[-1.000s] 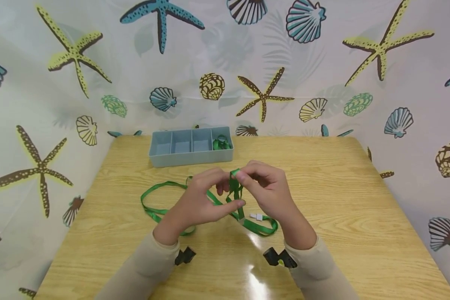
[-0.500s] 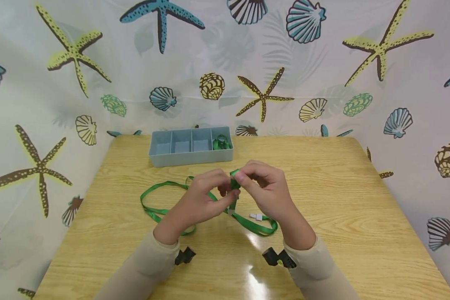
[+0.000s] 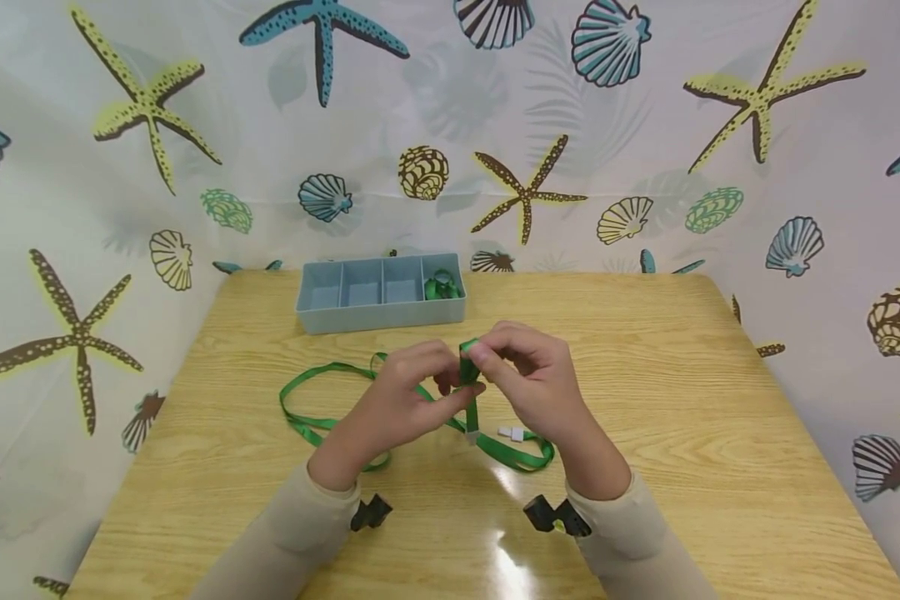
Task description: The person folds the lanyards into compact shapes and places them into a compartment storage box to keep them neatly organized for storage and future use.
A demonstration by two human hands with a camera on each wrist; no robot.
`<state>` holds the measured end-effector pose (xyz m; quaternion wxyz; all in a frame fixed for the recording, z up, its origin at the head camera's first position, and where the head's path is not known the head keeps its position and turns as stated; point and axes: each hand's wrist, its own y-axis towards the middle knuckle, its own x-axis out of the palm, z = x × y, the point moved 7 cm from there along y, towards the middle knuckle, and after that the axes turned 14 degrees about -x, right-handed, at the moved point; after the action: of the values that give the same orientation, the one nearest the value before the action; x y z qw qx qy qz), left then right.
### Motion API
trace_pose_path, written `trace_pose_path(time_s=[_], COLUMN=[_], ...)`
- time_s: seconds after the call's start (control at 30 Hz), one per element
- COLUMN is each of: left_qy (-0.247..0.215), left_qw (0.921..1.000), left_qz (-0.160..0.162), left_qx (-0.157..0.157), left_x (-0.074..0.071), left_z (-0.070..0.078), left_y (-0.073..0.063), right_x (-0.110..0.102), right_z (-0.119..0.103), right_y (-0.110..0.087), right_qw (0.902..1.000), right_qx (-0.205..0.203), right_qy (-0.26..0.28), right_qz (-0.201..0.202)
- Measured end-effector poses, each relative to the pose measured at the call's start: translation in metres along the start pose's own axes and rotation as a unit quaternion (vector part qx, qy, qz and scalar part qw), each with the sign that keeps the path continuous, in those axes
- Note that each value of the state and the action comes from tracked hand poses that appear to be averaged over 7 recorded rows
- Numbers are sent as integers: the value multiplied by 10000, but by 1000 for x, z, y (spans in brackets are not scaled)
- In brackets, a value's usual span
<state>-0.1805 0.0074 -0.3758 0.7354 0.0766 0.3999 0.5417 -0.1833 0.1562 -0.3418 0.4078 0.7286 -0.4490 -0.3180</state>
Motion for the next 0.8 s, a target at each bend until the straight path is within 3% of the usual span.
trace_pose_path(time_s=[0.8], left_qy=[68], left_qw=[9999], left_qz=[73], left_qx=[-26], left_x=[0], left_z=[-10], left_y=[2], right_x=[-7], right_z=[-19], right_y=[4], right_qw=[9989], right_qx=[-368], right_qy=[270], right_qz=[109])
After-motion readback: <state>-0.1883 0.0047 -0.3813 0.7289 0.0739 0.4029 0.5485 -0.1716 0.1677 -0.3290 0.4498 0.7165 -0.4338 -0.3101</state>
